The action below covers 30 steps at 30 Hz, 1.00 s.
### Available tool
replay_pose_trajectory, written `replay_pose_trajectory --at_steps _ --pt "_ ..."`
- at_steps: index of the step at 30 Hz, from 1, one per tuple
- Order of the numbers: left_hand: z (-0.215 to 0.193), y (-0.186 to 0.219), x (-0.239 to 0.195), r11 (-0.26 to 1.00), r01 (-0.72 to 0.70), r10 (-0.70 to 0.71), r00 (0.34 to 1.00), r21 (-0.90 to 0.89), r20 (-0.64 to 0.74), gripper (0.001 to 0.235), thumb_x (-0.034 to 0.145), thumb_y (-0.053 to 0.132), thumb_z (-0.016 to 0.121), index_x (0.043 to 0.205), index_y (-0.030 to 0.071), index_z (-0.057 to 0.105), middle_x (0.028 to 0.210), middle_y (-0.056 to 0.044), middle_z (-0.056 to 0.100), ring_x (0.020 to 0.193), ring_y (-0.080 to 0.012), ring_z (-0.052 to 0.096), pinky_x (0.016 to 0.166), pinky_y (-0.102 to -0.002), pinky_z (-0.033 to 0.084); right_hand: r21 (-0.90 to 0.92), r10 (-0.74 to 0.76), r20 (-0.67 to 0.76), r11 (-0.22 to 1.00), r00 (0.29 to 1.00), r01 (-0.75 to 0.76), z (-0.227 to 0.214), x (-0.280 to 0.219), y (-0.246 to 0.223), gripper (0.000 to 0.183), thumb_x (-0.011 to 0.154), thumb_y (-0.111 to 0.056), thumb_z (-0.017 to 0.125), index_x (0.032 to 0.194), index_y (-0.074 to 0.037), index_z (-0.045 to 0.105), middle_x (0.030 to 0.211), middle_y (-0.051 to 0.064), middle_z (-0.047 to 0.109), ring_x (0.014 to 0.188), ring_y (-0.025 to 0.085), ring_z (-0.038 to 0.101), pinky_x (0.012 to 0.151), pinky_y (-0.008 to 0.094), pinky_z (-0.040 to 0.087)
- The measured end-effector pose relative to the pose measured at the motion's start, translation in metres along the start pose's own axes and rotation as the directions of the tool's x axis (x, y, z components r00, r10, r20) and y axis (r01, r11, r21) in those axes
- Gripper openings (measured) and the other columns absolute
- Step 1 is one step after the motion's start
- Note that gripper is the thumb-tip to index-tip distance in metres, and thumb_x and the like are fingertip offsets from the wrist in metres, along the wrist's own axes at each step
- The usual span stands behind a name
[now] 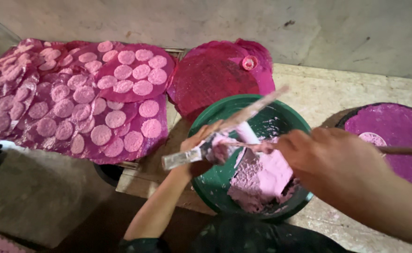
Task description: The person scoops pink paste from a green bucket and uses a manual press to form circular pink pads on a pink mat. The person repeatedly fills the press, compresses the paste, and removes the formed pads, placing them on the mat.
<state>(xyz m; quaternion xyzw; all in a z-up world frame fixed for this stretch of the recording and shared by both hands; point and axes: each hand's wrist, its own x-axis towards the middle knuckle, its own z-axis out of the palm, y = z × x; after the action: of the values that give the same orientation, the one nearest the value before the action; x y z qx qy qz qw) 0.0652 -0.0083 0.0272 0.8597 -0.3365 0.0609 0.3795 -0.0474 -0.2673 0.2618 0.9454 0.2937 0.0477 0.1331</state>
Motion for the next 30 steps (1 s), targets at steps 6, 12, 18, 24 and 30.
replay_pose_trajectory --at_steps 6,12,18,24,30 --pt "0.023 0.029 0.002 0.962 -0.086 0.081 0.996 0.257 0.032 0.059 0.088 0.034 0.06 0.142 0.012 0.055 0.145 -0.012 0.057 0.124 -0.0296 0.06 0.099 -0.041 0.05 -0.168 -0.114 0.115 0.977 0.987 0.132 0.058 0.039 -0.047 0.013 0.08 -0.013 0.062 0.091 -0.006 0.062 0.08 0.007 0.065 0.068 0.025 0.071 0.05 0.034 0.055" --pt "-0.001 0.026 0.003 0.944 0.328 -0.329 0.944 -0.047 -0.026 0.049 0.096 0.03 0.061 0.143 0.016 0.058 0.132 -0.008 0.068 0.117 -0.0246 0.068 0.103 -0.038 0.055 0.057 0.08 0.071 0.995 0.994 -0.084 0.082 -0.016 -0.012 0.039 0.087 -0.015 0.061 0.125 -0.021 0.067 0.086 0.003 0.068 0.073 0.021 0.072 0.058 0.035 0.057" --pt "-0.009 0.035 0.012 0.971 0.146 -0.059 0.913 0.19 -0.403 0.065 0.083 0.034 0.077 0.141 0.014 0.056 0.137 -0.012 0.064 0.124 -0.0315 0.065 0.101 -0.043 0.056 0.832 0.35 -0.239 0.555 0.906 0.005 0.116 0.024 -0.031 0.048 0.092 -0.002 0.059 0.14 -0.002 0.057 0.114 0.023 0.07 0.097 0.036 0.072 0.083 0.041 0.057" --pt "-0.027 0.04 0.026 0.902 0.296 -0.184 0.922 0.313 -0.341 0.087 0.079 0.041 0.077 0.153 0.013 0.043 0.151 -0.018 0.053 0.13 -0.0393 0.059 0.099 -0.049 0.053 0.955 0.369 -0.149 0.293 0.918 0.037 0.178 0.006 -0.065 0.046 0.095 -0.005 0.062 0.141 -0.002 0.057 0.111 0.024 0.074 0.097 0.025 0.073 0.082 0.035 0.056" --pt "-0.014 0.058 0.037 0.811 0.314 -0.259 0.949 0.493 -0.179 0.069 0.085 0.044 0.074 0.147 0.024 0.051 0.169 -0.02 0.008 0.136 -0.0556 0.044 0.103 -0.054 0.048 0.925 0.465 0.334 0.006 0.82 -0.38 0.207 0.011 -0.031 0.046 0.1 -0.01 0.06 0.146 -0.006 0.058 0.083 0.024 0.067 0.068 0.019 0.052 0.062 0.036 0.048"
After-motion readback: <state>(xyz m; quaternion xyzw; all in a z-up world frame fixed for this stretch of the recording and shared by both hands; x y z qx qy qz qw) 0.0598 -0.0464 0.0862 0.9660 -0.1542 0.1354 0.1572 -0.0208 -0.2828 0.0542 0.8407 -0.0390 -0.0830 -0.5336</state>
